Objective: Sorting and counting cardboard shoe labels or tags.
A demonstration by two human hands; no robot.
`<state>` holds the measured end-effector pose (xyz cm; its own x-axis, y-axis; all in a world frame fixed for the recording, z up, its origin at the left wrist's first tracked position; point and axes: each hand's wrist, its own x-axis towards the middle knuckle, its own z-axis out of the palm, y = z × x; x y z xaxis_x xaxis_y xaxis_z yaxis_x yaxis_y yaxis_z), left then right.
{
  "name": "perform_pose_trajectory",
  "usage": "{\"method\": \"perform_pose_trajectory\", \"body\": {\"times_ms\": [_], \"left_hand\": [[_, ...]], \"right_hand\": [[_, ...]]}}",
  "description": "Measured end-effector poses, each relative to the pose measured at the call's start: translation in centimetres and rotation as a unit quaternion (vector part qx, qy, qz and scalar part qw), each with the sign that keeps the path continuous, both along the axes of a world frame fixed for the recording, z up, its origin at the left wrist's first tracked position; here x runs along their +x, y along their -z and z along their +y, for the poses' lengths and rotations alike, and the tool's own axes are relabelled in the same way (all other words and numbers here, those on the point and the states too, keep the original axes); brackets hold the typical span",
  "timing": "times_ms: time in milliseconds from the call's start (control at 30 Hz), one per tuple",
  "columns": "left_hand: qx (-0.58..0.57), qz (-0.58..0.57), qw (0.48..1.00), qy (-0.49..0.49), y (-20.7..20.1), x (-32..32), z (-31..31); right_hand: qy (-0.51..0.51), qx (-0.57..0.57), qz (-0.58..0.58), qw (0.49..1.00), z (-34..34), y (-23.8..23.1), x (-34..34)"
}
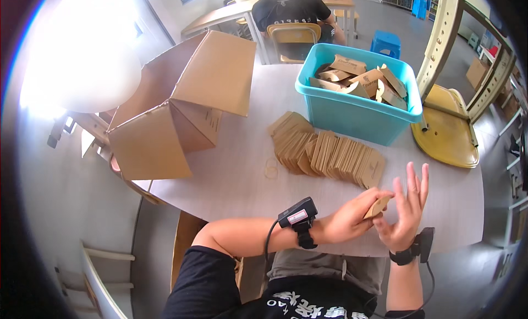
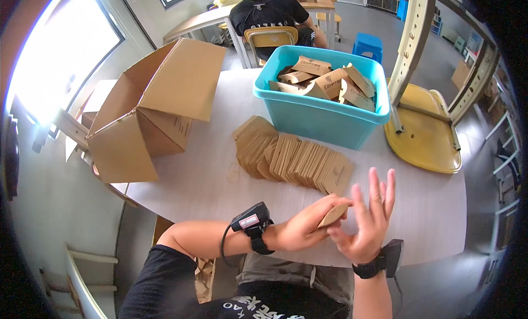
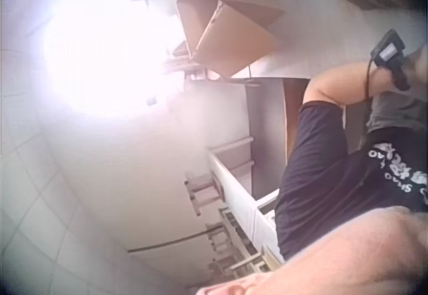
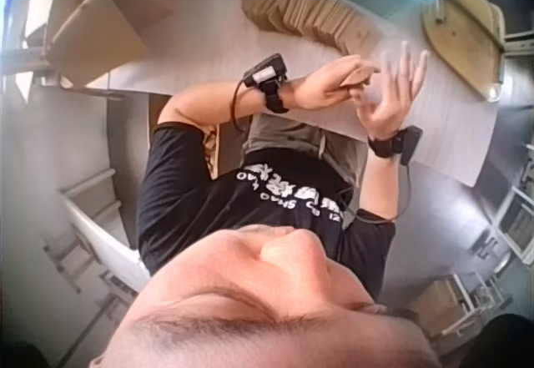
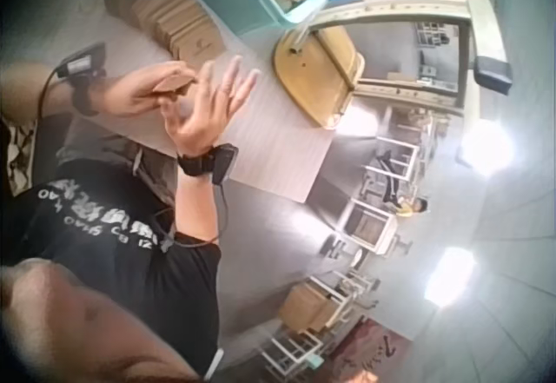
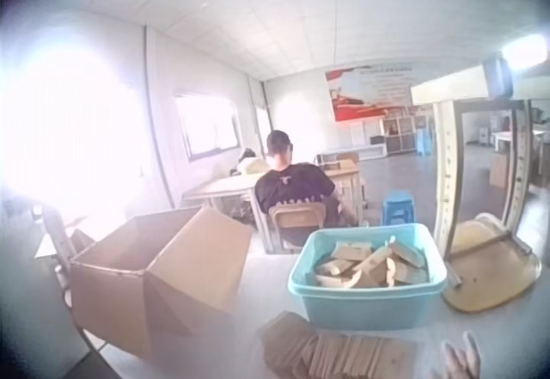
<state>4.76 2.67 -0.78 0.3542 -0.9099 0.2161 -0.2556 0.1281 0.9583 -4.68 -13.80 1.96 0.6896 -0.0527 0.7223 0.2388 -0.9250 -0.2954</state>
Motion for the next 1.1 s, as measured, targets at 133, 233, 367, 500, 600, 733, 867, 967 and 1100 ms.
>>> {"method": "perform_pose_trajectory", "body": {"times_ms": [133,233,367,500,600,733,867,967,1100], "left_hand": [[-0.112,-0.098,0.988,-0.051,0.4,-0.4,-0.1],[-0.128,-0.018,0.991,-0.047,-0.9,0.3,0.6],[-0.141,0.112,0.984,-0.003,0.4,-0.8,0.3],[-0.072,0.048,0.992,0.087,0.2,-0.8,0.9],[-0.092,0.028,0.990,0.099,0.1,-0.9,0.5],[-0.119,-0.054,0.988,0.081,0.5,-0.8,0.0],[-0.124,-0.085,0.986,0.075,0.2,-0.2,1.1],[-0.136,-0.067,0.973,0.174,0.3,-0.8,0.5],[-0.185,-0.124,0.952,0.212,1.3,-2.3,-0.5]], "right_hand": [[-0.055,0.053,0.009,0.997,2.1,0.0,1.0],[-0.129,0.086,0.028,0.988,1.4,-2.2,3.0],[-0.221,0.159,-0.065,0.960,-1.2,-10.4,8.3],[-0.267,0.082,-0.018,0.960,2.0,-18.6,16.8],[-0.155,-0.086,0.055,0.983,1.3,-17.8,22.5],[-0.151,-0.147,-0.059,0.976,-0.7,-14.7,24.4],[-0.239,0.082,-0.049,0.966,-2.2,-12.9,16.3],[-0.232,0.041,-0.047,0.971,-5.1,-6.8,9.7],[-0.151,0.008,0.149,0.977,-4.4,-0.7,6.4]]}}
